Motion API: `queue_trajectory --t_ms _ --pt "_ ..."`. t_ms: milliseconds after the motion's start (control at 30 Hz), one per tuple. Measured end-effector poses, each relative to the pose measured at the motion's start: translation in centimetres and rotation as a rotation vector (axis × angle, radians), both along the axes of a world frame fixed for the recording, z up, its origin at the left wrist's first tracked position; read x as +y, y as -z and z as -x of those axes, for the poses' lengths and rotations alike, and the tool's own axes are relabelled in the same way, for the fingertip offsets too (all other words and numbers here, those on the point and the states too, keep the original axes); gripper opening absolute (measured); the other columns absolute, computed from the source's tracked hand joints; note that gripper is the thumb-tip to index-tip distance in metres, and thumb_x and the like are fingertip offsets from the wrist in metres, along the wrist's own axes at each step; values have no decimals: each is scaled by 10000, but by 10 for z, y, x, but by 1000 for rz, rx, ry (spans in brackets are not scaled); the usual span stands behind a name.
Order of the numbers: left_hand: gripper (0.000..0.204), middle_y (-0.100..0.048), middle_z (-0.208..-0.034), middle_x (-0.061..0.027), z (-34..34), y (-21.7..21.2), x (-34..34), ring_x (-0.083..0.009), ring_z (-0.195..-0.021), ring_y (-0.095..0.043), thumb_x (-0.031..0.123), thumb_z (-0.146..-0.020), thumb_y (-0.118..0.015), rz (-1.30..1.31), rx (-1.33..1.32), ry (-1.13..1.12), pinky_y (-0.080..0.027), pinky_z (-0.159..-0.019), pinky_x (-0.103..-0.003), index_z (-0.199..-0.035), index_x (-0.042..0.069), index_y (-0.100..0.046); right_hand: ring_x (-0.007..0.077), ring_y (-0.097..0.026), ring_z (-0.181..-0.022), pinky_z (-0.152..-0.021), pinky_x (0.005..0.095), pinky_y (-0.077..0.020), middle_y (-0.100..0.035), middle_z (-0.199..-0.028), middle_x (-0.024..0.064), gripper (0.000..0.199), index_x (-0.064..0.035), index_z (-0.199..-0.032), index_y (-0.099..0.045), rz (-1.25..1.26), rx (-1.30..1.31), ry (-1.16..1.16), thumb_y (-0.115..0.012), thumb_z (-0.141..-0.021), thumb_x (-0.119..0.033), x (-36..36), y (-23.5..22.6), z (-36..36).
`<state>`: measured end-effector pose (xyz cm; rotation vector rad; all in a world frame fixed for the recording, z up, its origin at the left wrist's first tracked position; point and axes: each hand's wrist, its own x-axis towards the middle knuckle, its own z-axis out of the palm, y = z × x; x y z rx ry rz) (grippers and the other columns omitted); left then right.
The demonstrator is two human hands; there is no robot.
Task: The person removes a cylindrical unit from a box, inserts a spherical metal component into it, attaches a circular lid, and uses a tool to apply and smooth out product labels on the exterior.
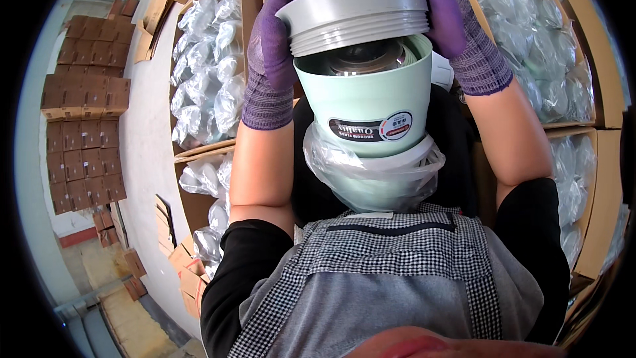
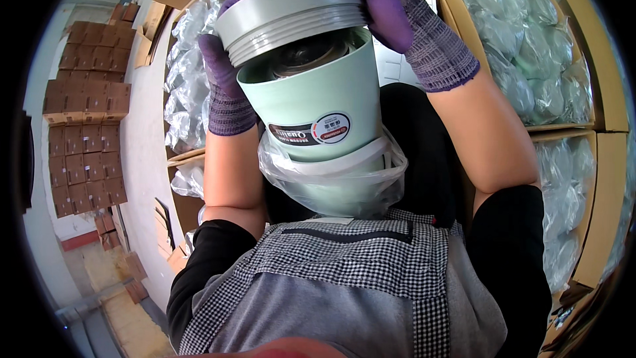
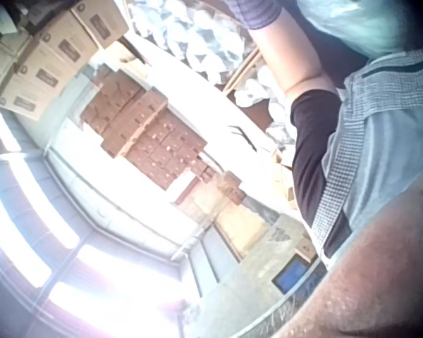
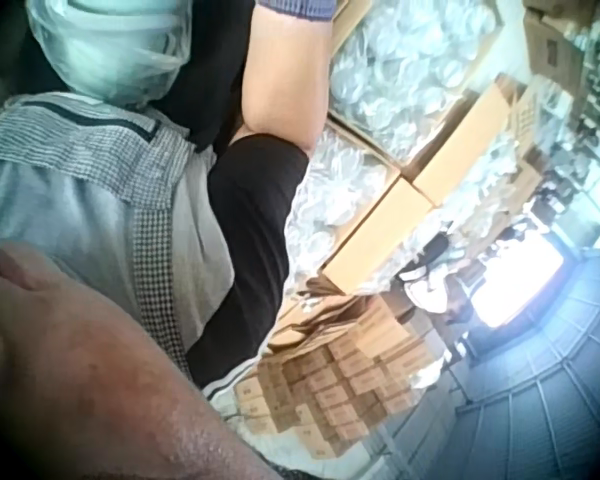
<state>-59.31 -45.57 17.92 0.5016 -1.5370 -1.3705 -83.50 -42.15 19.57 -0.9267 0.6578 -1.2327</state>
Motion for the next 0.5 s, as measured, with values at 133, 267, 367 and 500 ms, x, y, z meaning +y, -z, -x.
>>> queue_trajectory --t_ms 133,267,367,500 --pt "959 -676 -1255 -170 -22 9 -10 -233 -1168 -648 808 -911 -477 9 -129 34 -535 -976 -362 -1350 -36 -598 138 -678 -739 -740 264 -537 -729 -814 72 630 24 -905 -730 0 -21 -14 -421 -1080 -496 4 -4 -4" --pt "895 -680 -1238 -166 -8 1 0 -240 -1155 -654 740 -928 -539 -192 56 -11 -535 -973 -360 -1367 -39 -579 139 -677 -746 -743 268 -537 -719 -807 64 560 -6 -879 -720 3 -50 50 -476 -1071 -472 -6 0 3" --pt "821 -677 -1244 -161 -4 -25 6 -250 -1154 -657 633 -916 -654 -67 69 92 -534 -980 -363 -1375 -42 -566 134 -662 -724 -722 271 -525 -687 -769 51 501 -45 -852 -702 106 -1 183 -521 -1061 -463 -9 -24 2" --pt "726 -638 -1330 -156 -21 -59 -15 -263 -1214 -638 521 -958 -655 6 93 169 -501 -1058 -383 -1422 -21 -519 117 -607 -739 -702 260 -488 -648 -782 44 539 -11 -902 -682 348 190 554 -459 -1087 -465 -32 -76 -12"
